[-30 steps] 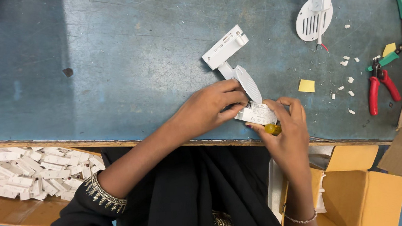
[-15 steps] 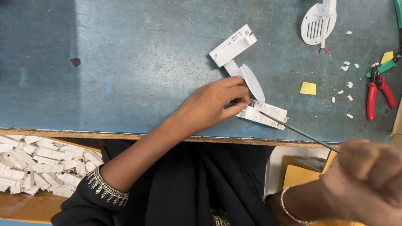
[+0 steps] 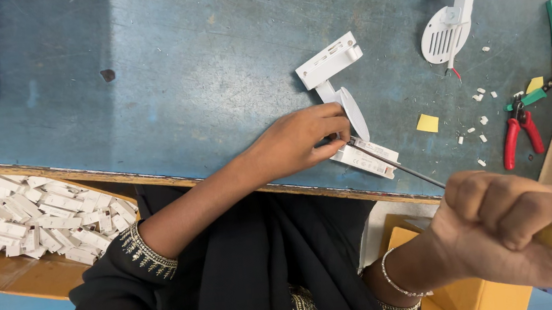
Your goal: The person assembles white plastic electronic components on a blue workbench. They use a screwdriver to tighten screws, insert small white plastic pieces, and use pliers to cut a white plastic tube. The person handles multiple components, placing them into a blue crate and a cardboard box.
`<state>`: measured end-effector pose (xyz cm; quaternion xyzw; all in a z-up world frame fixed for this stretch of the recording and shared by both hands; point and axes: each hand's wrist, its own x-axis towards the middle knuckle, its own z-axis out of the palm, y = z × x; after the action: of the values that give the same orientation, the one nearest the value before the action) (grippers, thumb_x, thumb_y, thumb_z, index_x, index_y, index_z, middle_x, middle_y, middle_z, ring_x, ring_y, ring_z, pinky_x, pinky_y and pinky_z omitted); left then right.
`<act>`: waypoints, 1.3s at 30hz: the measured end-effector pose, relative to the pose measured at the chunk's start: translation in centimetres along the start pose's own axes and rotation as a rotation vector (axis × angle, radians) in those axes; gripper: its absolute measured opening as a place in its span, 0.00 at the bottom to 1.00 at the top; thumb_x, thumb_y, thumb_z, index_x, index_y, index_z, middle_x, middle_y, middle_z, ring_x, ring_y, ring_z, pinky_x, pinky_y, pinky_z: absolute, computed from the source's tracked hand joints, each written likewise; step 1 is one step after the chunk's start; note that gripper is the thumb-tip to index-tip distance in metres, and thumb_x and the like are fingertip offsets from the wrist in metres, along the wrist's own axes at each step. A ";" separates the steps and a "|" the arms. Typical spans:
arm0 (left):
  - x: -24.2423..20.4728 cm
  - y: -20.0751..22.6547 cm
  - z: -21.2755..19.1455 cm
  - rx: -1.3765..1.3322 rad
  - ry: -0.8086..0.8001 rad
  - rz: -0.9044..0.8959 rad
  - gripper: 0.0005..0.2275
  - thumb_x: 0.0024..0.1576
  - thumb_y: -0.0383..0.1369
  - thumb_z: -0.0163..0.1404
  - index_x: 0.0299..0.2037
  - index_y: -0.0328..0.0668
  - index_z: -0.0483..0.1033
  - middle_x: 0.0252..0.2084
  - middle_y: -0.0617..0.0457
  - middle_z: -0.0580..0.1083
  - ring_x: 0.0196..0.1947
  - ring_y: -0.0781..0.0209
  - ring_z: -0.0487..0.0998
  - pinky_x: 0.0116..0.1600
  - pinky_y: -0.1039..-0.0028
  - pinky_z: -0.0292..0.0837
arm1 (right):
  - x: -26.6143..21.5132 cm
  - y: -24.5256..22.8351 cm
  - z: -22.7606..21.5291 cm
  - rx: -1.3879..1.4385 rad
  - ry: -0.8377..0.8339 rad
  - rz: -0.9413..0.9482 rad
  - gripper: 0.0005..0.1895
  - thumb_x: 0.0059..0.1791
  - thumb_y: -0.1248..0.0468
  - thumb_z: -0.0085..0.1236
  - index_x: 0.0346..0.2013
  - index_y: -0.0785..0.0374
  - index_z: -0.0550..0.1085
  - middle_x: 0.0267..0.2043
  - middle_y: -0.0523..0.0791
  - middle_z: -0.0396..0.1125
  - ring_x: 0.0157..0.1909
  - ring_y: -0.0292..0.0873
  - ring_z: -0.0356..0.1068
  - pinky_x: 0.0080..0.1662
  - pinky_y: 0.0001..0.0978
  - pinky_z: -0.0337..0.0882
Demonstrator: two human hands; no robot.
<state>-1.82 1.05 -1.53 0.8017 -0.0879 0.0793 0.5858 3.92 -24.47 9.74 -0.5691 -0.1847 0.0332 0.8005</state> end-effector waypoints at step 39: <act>1.2 0.5 -0.5 0.058 -0.099 -0.008 0.04 0.56 0.30 0.52 0.36 0.38 0.75 0.41 0.54 0.74 0.33 0.54 0.78 0.38 0.63 0.72 | 5.0 -0.2 1.5 0.133 -0.512 0.045 0.22 0.50 0.59 0.35 0.13 0.55 0.43 0.10 0.40 0.37 0.13 0.34 0.31 0.18 0.30 0.38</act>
<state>-0.76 1.35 -0.66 0.8216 -0.1111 0.0398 0.5577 8.03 -21.87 11.59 -0.4921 -0.3661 0.2059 0.7625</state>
